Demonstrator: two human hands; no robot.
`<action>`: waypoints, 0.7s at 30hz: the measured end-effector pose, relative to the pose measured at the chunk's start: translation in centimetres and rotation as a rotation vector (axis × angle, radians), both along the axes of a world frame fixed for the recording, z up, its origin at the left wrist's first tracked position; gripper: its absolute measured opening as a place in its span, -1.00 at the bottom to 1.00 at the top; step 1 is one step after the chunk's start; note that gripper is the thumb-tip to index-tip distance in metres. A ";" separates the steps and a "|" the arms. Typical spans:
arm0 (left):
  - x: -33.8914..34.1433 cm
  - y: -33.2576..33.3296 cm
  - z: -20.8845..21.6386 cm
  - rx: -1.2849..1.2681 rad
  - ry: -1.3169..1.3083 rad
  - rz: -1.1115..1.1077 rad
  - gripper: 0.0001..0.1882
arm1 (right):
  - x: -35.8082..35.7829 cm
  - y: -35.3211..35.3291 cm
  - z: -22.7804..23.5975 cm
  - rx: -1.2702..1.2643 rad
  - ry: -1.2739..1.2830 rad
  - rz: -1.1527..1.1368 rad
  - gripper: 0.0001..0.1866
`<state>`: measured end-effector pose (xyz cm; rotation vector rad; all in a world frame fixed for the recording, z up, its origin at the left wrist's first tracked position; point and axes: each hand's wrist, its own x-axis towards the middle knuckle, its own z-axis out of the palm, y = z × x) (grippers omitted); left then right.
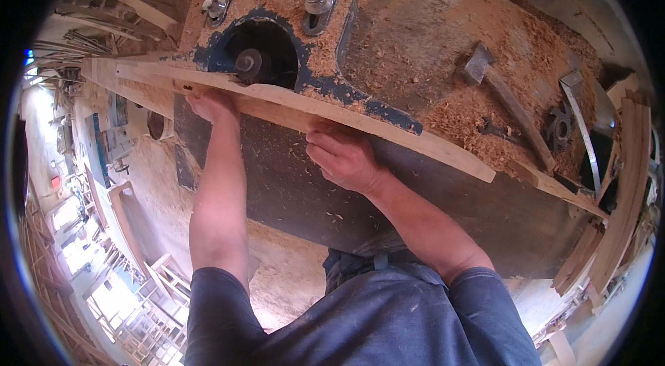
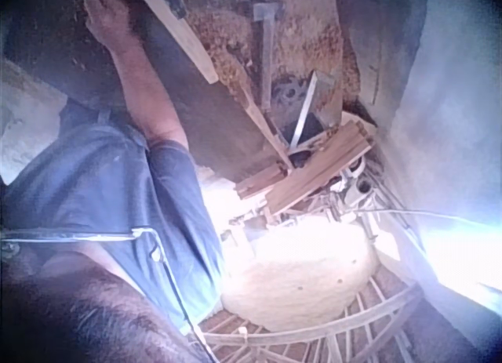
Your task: The person processes lengths of wood by feeding them through a vertical routing machine to create grooves and notches, then places the finished pieces onto a pallet.
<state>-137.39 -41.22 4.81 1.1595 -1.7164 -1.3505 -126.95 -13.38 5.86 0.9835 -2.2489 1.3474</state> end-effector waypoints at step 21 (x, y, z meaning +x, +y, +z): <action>-1.6 -8.9 -3.2 0.193 0.238 -0.077 -0.62 | -1.6 -5.7 -0.6 0.009 0.051 -0.071 -0.81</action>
